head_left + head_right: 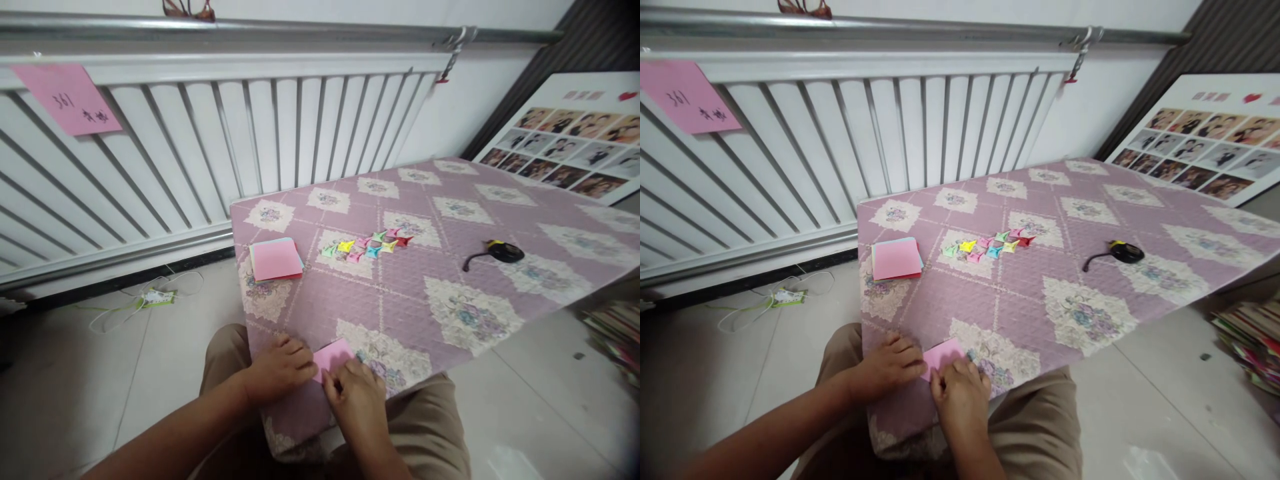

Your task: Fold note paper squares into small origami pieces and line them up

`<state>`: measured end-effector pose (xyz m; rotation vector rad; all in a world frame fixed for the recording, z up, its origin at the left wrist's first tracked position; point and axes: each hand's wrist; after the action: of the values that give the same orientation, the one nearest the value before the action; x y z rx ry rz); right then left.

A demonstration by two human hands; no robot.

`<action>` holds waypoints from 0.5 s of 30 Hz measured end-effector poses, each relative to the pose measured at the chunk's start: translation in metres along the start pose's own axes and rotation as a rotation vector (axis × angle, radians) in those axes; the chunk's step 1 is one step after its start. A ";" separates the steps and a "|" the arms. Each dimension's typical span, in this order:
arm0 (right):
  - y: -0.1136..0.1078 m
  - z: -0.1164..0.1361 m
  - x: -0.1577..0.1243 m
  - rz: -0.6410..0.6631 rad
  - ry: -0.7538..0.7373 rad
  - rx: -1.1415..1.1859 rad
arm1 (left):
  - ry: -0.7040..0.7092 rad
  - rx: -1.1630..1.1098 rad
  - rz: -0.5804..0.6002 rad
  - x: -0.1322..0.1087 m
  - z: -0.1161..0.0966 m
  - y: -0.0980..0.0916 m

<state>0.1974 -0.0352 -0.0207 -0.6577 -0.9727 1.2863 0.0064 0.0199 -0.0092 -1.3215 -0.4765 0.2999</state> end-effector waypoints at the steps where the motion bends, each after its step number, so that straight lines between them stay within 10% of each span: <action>1: 0.000 0.000 -0.001 -0.011 -0.010 0.003 | 0.030 0.015 0.001 0.001 0.001 -0.002; 15: -0.002 -0.009 -0.023 0.032 -0.320 0.171 | 0.048 -0.037 0.076 0.004 0.002 -0.005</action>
<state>0.2062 -0.0574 -0.0279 -0.3409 -1.0979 1.5142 0.0084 0.0219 -0.0031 -1.3817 -0.3931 0.3228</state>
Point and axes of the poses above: each hand's wrist, its own x-axis towards the middle knuckle, its own y-axis out of the palm, z = x × y, and after that the axes turned 12 degrees about x, right-handed
